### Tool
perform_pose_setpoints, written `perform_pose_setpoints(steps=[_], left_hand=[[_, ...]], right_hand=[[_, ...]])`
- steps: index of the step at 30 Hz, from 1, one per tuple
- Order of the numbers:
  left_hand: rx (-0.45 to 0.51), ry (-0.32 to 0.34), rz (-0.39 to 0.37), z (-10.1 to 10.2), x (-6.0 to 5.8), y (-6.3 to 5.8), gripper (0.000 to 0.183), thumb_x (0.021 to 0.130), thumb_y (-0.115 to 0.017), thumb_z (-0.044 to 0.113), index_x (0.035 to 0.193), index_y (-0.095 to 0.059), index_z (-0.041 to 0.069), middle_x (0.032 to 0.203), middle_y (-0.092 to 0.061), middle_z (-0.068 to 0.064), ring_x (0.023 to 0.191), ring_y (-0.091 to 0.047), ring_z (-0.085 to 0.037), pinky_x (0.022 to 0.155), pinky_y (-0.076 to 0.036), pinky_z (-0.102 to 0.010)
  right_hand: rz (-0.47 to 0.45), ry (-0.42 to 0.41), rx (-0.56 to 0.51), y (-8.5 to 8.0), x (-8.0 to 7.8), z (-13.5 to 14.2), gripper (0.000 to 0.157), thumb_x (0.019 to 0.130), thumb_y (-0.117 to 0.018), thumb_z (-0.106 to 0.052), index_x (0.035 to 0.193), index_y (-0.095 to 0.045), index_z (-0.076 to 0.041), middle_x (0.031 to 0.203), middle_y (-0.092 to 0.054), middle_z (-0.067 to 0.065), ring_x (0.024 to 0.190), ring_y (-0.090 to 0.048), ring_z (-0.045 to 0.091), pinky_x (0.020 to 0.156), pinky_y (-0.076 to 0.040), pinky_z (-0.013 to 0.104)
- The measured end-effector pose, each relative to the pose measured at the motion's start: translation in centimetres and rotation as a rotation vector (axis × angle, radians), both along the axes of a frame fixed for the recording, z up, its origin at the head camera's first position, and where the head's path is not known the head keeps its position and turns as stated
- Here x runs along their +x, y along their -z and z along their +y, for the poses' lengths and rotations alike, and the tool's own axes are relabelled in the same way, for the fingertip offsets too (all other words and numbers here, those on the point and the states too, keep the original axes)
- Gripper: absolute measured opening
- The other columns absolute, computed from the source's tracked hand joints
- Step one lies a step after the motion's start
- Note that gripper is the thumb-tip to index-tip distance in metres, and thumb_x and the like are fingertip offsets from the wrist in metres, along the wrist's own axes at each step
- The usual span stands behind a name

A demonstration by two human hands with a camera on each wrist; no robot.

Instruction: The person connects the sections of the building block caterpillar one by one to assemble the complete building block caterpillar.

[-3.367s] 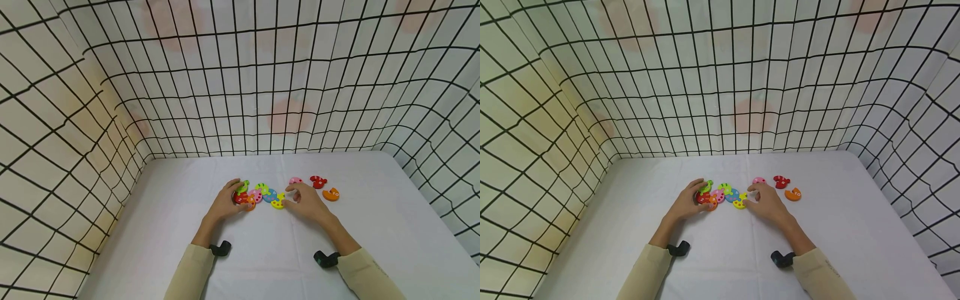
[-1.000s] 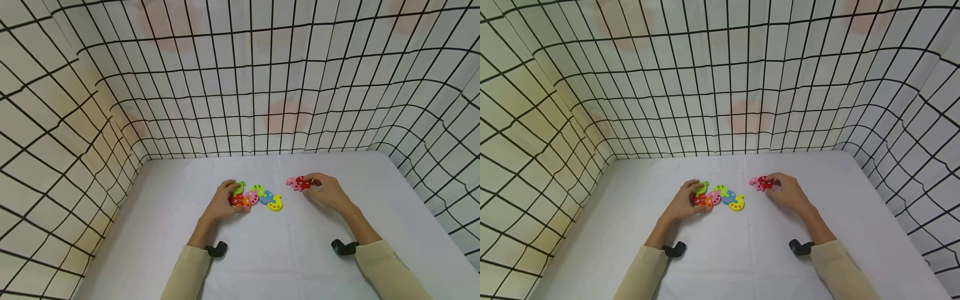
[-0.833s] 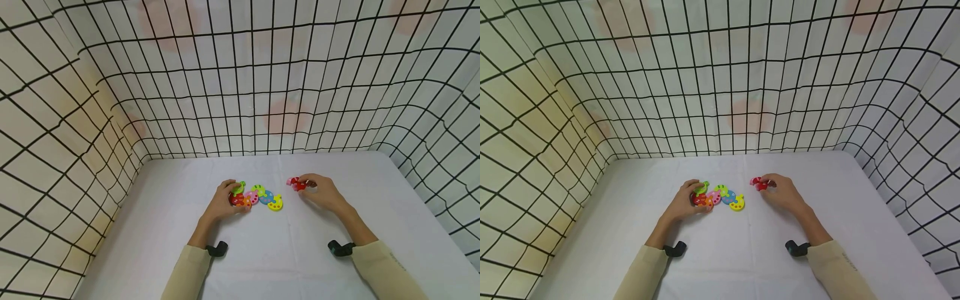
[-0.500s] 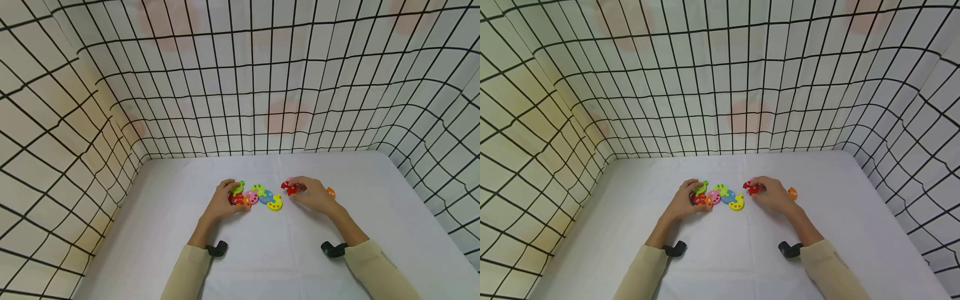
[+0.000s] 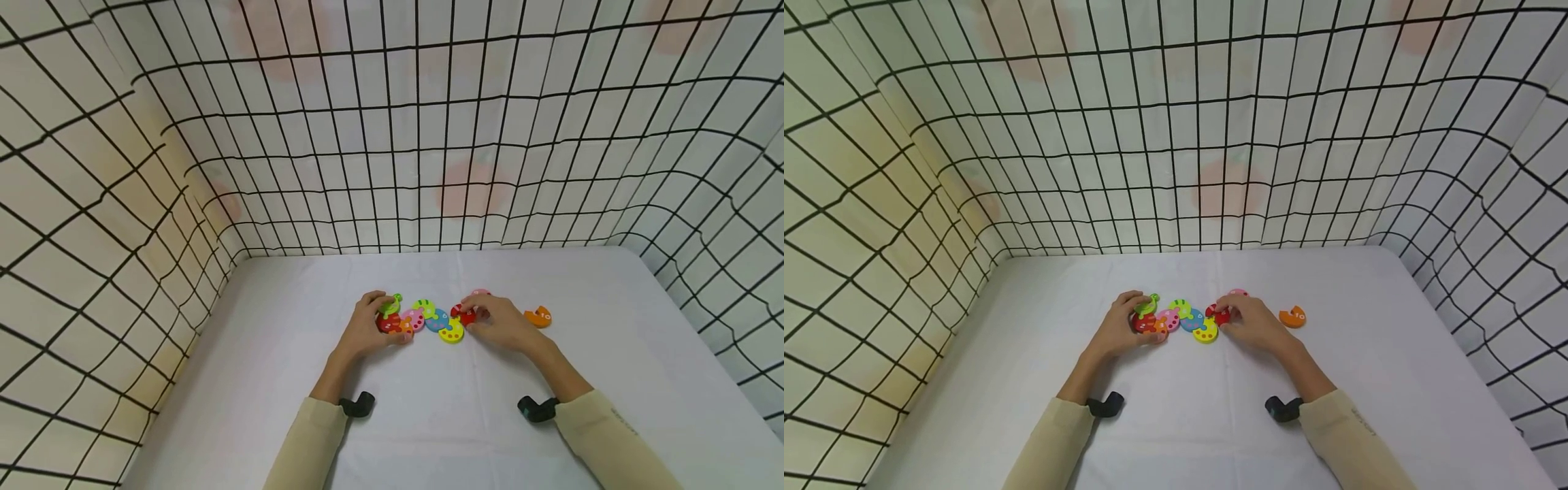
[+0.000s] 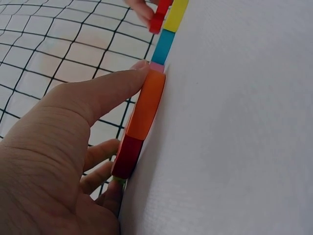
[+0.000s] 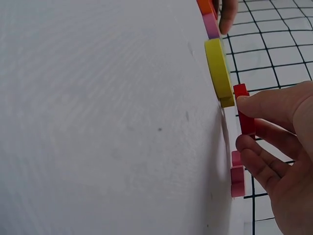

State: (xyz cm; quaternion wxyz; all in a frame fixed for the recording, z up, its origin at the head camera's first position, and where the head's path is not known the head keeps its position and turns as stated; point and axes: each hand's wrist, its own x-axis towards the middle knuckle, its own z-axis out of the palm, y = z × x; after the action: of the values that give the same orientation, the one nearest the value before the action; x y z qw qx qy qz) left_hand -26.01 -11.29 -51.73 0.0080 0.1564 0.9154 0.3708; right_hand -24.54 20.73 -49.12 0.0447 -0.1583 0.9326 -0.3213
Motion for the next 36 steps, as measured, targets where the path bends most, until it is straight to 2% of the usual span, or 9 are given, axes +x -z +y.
perform_pose_setpoints(steps=[8,16,28,31,36], left_hand=[[-0.002,-0.001,0.007,0.02,-0.09,0.18,0.085,0.072,-0.088,0.05,0.144,-0.058,0.015,0.156,-0.044,-0.006,0.142,-0.042,-0.03,0.116,-0.043,-0.053],[-0.027,0.044,0.009,-0.11,-0.08,-0.01,0.083,0.075,-0.086,0.049,0.145,-0.057,0.016,0.158,-0.042,-0.006,0.145,-0.042,-0.03,0.118,-0.041,-0.054],[-0.028,0.06,0.013,-0.22,-0.25,0.23,0.084,0.075,-0.085,0.049,0.147,-0.056,0.017,0.16,-0.041,-0.006,0.147,-0.039,-0.03,0.119,-0.039,-0.054],[-0.03,0.063,0.019,-0.24,-0.23,0.27,0.084,0.075,-0.085,0.049,0.147,-0.056,0.017,0.16,-0.04,-0.006,0.147,-0.038,-0.03,0.119,-0.04,-0.054],[-0.039,0.087,0.039,-0.31,-0.17,0.2,0.089,0.073,-0.086,0.051,0.148,-0.055,0.014,0.161,-0.039,-0.009,0.148,-0.038,-0.031,0.118,-0.041,-0.054]], right_hand=[[0.013,-0.021,0.023,-0.02,0.08,-0.17,0.029,0.093,-0.074,-0.015,0.122,-0.069,-0.017,0.115,-0.069,0.001,0.098,-0.058,0.02,0.086,-0.054,0.036],[0.002,-0.045,0.05,0.07,0.1,-0.74,0.031,0.092,-0.073,-0.012,0.122,-0.07,-0.014,0.107,-0.067,0.001,0.097,-0.055,0.02,0.084,-0.052,0.034],[0.026,-0.05,0.054,0.37,-0.04,-0.77,0.029,0.092,-0.073,-0.011,0.121,-0.071,-0.014,0.127,-0.069,0.005,0.099,-0.057,0.02,0.089,-0.054,0.036],[0.013,-0.027,0.051,0.4,0.0,-0.62,0.034,0.091,-0.074,-0.012,0.125,-0.07,-0.014,0.125,-0.069,0.006,0.1,-0.057,0.021,0.089,-0.056,0.038],[0.0,0.046,0.026,0.27,0.04,0.1,0.039,0.092,-0.075,-0.016,0.129,-0.068,-0.017,0.11,-0.067,0.004,0.101,-0.058,0.022,0.091,-0.057,0.042]])
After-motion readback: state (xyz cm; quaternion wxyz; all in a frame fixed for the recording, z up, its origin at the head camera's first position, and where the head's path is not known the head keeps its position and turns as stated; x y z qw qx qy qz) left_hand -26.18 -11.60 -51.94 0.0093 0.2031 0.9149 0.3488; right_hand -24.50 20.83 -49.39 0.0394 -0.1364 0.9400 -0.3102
